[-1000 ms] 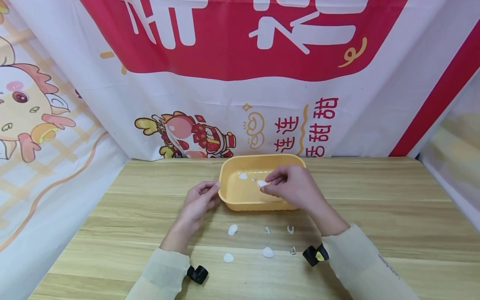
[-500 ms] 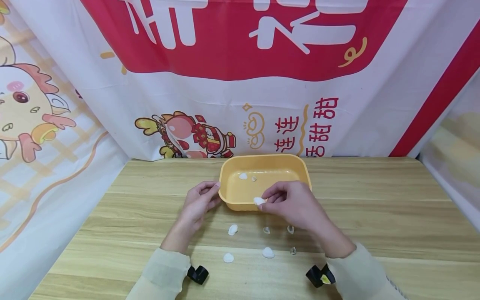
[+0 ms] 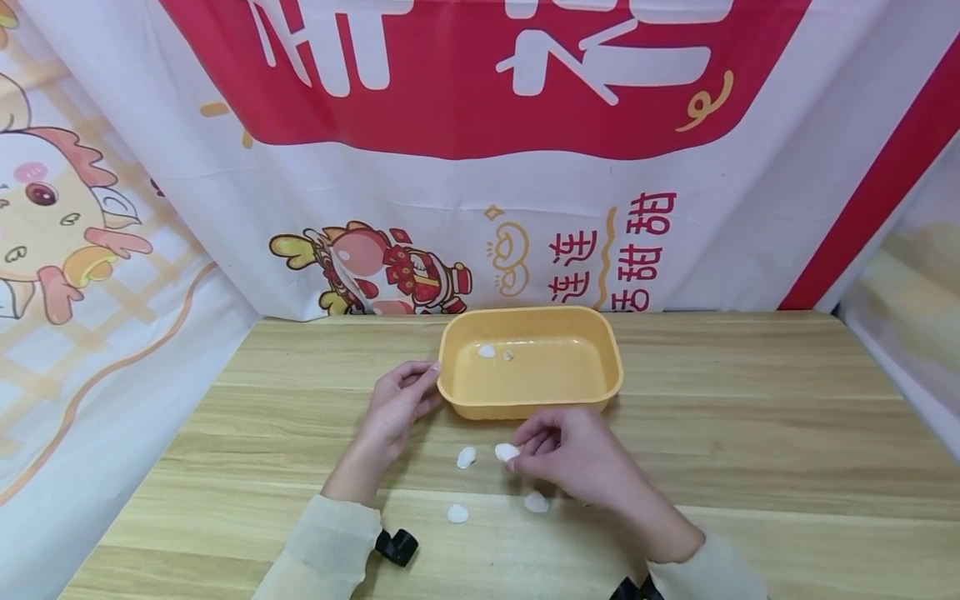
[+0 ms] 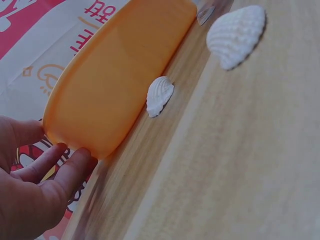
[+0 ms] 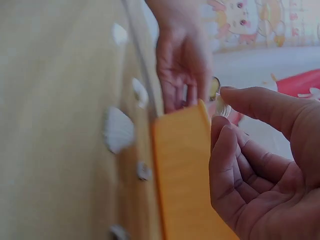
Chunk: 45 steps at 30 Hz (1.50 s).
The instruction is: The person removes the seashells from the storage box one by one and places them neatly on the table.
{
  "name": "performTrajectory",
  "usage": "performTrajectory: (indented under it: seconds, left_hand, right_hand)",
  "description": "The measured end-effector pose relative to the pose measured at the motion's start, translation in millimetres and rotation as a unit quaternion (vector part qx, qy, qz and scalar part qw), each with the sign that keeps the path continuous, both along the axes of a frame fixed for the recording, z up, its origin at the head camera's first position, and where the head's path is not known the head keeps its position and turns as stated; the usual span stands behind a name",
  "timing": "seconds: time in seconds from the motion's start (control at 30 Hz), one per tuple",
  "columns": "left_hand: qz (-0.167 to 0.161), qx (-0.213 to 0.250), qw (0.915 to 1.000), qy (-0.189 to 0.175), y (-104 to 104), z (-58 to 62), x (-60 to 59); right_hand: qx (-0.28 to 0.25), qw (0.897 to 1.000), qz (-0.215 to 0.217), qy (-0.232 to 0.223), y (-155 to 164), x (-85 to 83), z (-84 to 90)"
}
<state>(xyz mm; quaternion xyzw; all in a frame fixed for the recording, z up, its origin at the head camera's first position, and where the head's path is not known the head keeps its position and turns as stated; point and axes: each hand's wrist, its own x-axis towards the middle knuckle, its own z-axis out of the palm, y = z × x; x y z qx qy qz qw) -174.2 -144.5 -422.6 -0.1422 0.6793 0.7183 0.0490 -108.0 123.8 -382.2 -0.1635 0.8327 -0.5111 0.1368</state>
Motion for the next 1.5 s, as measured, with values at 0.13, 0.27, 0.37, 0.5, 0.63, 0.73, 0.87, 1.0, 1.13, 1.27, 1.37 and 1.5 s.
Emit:
performTrajectory:
  seconds: [0.13,0.27,0.37,0.5,0.63,0.73,0.87,1.0,1.13,1.27,1.37,1.5]
  left_hand:
    - [-0.001,-0.001,1.0000,0.000,0,-0.6,-0.5]
    - [-0.005,0.002,1.0000,0.000,2,-0.2,-2.1]
    - [-0.003,0.003,1.0000,0.003,2,0.7,-3.9]
    - [0.000,0.004,1.0000,0.005,2,2.5,-5.4]
    - [-0.003,0.006,1.0000,0.007,1,3.3,-5.4]
    - [0.000,0.004,1.0000,0.008,1,3.2,-4.7]
    - [0.004,0.004,1.0000,0.008,0,2.6,-4.2]
    - [0.005,0.003,1.0000,0.003,0,3.0,-3.4]
    - [0.008,0.001,1.0000,-0.003,0,3.5,-2.3]
    - [0.008,0.001,1.0000,-0.002,0,2.5,-2.0]
    - [0.007,0.000,1.0000,-0.002,0,1.8,-1.9]
    - [0.006,0.001,1.0000,-0.003,1,1.7,-1.6]
  right_hand:
    - [0.000,1.000,0.019,-0.019,-6,10.0,-10.4]
    - [0.007,0.999,0.040,-0.023,-14,18.4,-18.8]
    - [0.005,0.998,0.064,-0.013,-20,23.3,-23.5]
    - [-0.002,0.996,0.091,-0.020,-29,30.4,-29.3]
    - [-0.006,0.994,0.106,-0.029,-37,37.3,-33.4]
    - [-0.008,0.993,0.116,-0.029,-42,40.8,-34.8]
    - [-0.013,0.990,0.133,-0.034,-48,44.8,-36.5]
    - [-0.008,0.989,0.145,-0.034,-55,47.6,-37.7]
    - [0.009,0.988,0.152,-0.014,-59,49.5,-37.7]
    - [0.021,0.988,0.153,0.004,-61,50.9,-37.0]
    - [0.027,0.988,0.151,0.005,-61,51.2,-36.9]
    - [0.030,0.988,0.150,0.004,-61,51.3,-37.8]
